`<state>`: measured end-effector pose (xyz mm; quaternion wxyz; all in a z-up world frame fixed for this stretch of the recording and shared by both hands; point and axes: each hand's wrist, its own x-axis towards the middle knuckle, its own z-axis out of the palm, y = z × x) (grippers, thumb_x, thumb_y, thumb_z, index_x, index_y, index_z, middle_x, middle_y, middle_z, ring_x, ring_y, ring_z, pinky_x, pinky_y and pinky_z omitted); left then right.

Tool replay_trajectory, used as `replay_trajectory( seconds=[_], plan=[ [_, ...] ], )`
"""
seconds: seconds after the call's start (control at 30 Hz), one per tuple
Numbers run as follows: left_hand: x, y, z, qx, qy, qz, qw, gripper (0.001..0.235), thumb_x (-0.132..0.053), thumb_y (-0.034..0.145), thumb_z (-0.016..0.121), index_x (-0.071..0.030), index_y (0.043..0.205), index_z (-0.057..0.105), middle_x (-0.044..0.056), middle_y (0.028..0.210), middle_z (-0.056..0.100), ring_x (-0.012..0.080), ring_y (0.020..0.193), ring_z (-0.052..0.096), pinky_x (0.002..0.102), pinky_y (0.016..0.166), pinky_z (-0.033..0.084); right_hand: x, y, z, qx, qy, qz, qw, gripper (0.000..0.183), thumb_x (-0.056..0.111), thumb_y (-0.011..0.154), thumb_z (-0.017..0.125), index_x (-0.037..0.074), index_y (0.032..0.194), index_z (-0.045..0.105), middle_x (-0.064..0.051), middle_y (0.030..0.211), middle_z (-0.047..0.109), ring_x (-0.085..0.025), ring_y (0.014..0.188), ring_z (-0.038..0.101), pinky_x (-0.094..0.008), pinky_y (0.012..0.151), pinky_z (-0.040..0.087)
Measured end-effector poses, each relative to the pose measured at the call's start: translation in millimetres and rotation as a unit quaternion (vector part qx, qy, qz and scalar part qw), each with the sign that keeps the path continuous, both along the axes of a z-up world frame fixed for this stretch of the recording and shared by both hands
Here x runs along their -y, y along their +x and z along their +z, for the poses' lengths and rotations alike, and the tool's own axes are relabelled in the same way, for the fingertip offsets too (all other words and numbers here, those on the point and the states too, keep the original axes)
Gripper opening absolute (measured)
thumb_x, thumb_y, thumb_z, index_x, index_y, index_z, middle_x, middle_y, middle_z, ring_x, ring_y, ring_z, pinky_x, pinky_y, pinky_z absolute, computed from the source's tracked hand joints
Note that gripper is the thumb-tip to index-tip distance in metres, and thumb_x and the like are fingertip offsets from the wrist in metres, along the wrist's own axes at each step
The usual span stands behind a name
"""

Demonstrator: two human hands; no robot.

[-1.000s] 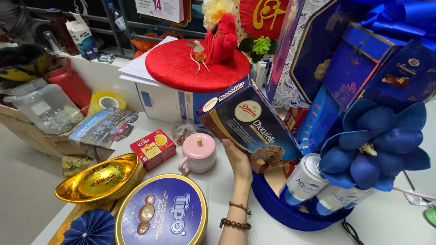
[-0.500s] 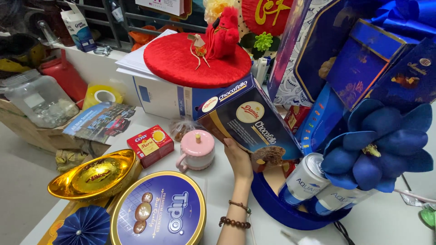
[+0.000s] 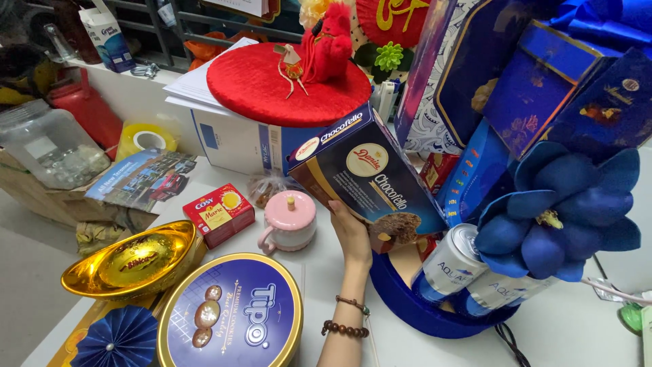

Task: The person assembles a gift bouquet by attaching a Chocofello biscuit box to a blue stand that holds water cans and a large blue flower. They use a hot glue gun to apply adhesive to the box and press it onto the stand, then adjust the position to secure it.

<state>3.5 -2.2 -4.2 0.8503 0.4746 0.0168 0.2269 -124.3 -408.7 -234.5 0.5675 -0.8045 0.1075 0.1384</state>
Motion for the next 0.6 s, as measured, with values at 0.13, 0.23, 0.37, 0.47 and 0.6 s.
replay_trajectory(
  seconds=[0.13,0.23,0.37,0.47,0.6],
  plan=[
    [0,0,-1,0.004,-0.005,0.007,1.000,0.084,-0.065,0.106,0.020,-0.002,0.162,0.021,0.025,0.164,0.028,0.0408,0.149,0.030,0.055,0.122,0.027,7,16,-22,0.012,0.035,-0.004,0.999,0.027,0.001,0.072,0.076,-0.005,0.098,0.081,-0.023,0.109,0.082,-0.035,0.101,0.078,-0.045,0.084,0.064],
    [-4,2,1,0.005,-0.002,-0.020,1.000,0.083,-0.064,0.107,0.021,-0.003,0.162,0.022,0.024,0.164,0.028,0.0389,0.149,0.031,0.054,0.122,0.027,15,22,-42,0.020,0.062,-0.006,0.998,0.028,-0.001,0.072,0.077,-0.007,0.098,0.082,-0.026,0.110,0.082,-0.037,0.102,0.078,-0.047,0.084,0.065],
    [-5,-4,8,0.003,-0.003,-0.020,1.000,0.085,-0.065,0.107,0.023,0.000,0.161,0.023,0.027,0.163,0.028,0.0410,0.150,0.029,0.054,0.123,0.026,36,38,-81,0.034,0.101,-0.006,0.994,0.029,-0.004,0.071,0.078,-0.011,0.099,0.083,-0.029,0.111,0.083,-0.040,0.103,0.079,-0.049,0.084,0.065],
    [-3,-12,18,0.003,-0.010,-0.023,1.000,0.086,-0.067,0.106,0.020,-0.001,0.161,0.024,0.026,0.163,0.028,0.0410,0.150,0.030,0.055,0.123,0.026,56,57,-107,0.046,0.130,-0.004,0.990,0.029,-0.007,0.071,0.079,-0.014,0.099,0.084,-0.032,0.112,0.084,-0.042,0.104,0.079,-0.051,0.083,0.066],
    [3,2,-2,0.027,-0.069,-0.054,0.996,0.086,-0.066,0.099,0.024,-0.003,0.156,0.035,0.020,0.158,0.040,0.0347,0.144,0.039,0.046,0.120,0.033,48,66,-68,0.057,0.168,0.004,0.984,0.030,-0.010,0.070,0.080,-0.017,0.099,0.085,-0.035,0.113,0.084,-0.044,0.105,0.080,-0.053,0.083,0.066]
  ],
)
